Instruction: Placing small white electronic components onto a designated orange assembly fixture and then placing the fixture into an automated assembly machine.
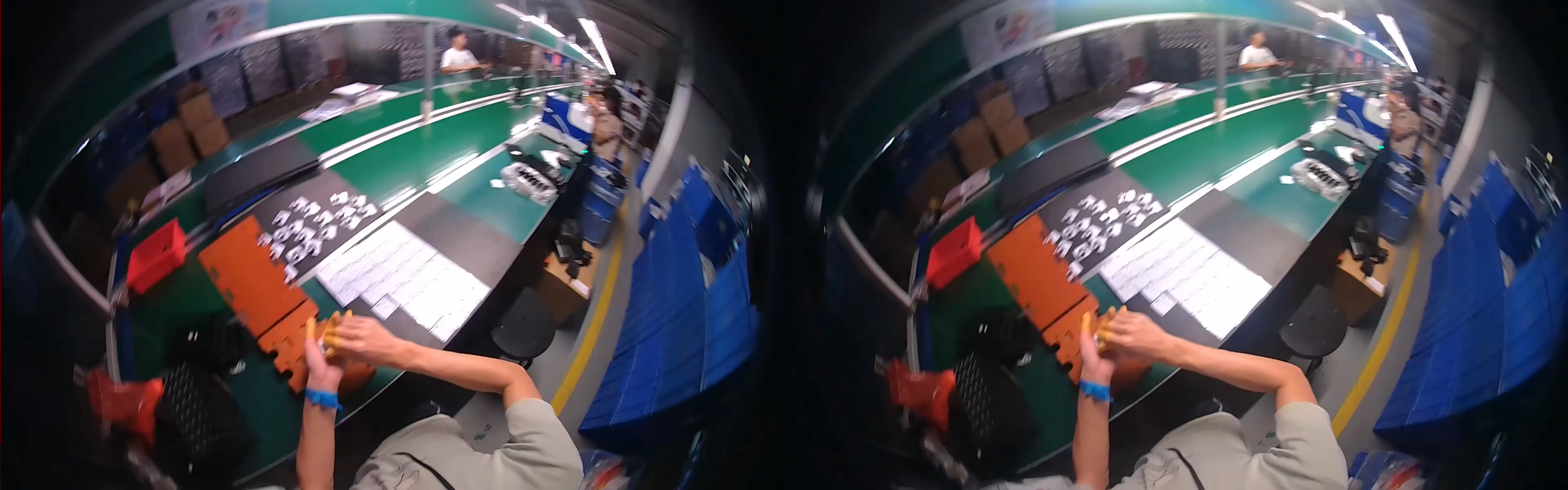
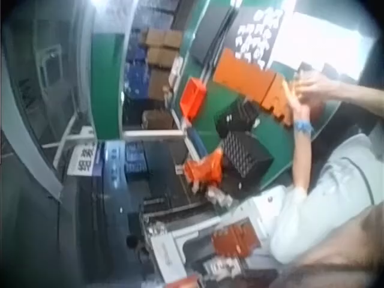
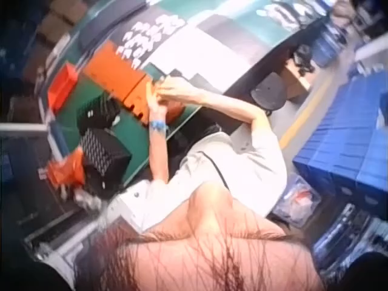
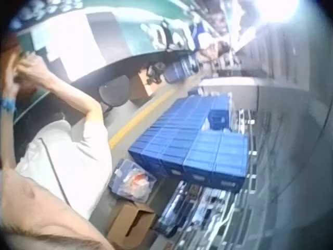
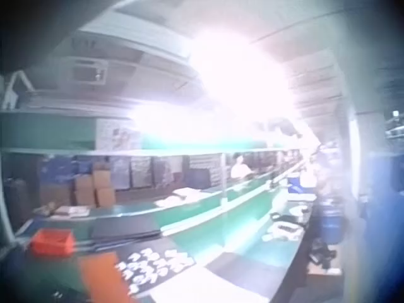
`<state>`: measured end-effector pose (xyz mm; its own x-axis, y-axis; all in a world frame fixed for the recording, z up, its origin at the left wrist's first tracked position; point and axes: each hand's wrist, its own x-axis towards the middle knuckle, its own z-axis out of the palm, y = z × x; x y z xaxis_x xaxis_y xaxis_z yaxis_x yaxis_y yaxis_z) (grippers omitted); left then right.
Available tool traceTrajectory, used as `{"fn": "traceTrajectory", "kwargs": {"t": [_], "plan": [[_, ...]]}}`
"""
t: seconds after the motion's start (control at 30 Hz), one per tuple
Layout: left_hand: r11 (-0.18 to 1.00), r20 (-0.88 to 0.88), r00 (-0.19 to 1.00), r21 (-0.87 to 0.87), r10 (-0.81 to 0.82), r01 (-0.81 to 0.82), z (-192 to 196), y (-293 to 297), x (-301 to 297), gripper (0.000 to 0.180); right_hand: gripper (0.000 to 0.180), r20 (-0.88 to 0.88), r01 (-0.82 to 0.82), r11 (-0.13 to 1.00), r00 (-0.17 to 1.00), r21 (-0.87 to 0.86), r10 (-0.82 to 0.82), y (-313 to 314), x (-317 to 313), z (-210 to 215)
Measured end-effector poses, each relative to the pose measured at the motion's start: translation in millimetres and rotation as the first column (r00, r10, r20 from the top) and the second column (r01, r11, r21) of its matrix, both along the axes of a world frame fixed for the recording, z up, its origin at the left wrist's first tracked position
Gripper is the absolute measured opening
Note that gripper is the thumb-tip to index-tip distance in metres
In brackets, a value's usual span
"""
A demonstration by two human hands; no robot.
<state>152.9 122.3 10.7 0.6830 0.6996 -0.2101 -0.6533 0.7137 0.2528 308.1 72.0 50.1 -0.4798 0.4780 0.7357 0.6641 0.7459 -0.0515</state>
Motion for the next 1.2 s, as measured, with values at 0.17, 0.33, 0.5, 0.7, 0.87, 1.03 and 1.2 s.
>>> {"fn": "traceTrajectory", "kwargs": {"t": [0.17, 0.33, 0.5, 0.7, 0.87, 1.03, 1.2], "plan": [[0.999, 0.07, 0.997, -0.048, -0.019, 0.022, 10.9, -11.9, 8.2, 0.042, 0.041, -0.053, 0.121, 0.992, 0.991, -0.044, -0.124, -13.5, 0.9, 1.2], [0.987, -0.07, 0.996, -0.144, 0.058, -0.068, -16.0, -10.4, -16.2, 0.027, 0.045, -0.129, 0.242, 0.932, 0.95, -0.27, -0.284, -11.1, 8.7, 0.6], [0.987, 0.051, 0.995, -0.137, 0.089, -0.081, -8.4, -15.1, -14.1, 0.027, 0.059, 0.072, 0.586, 0.724, 0.793, -0.363, -0.605, 8.0, 32.1, -59.0], [0.984, -0.004, 0.997, -0.157, 0.081, -0.081, -3.6, -20.6, -15.2, 0.027, 0.038, 0.055, 0.5, 0.789, 0.854, -0.357, -0.517, -13.0, 14.8, -69.5], [0.991, 0.042, 0.998, -0.121, 0.056, -0.051, -4.9, -17.1, -12.6, 0.025, 0.024, 0.034, 0.469, 0.725, 0.85, -0.504, -0.526, -6.8, 27.8, -47.2], [0.967, 0.0, 0.994, -0.232, 0.106, -0.104, 4.4, -17.7, -6.3, 0.024, 0.031, -0.135, 0.417, 0.871, 0.877, -0.26, -0.46, 5.3, 35.6, -44.1], [0.968, 0.015, 0.994, -0.23, 0.108, -0.102, -1.7, -17.0, -7.0, 0.023, 0.037, 0.137, 0.547, 0.817, 0.837, -0.182, -0.529, -1.9, 8.5, -65.5]]}}
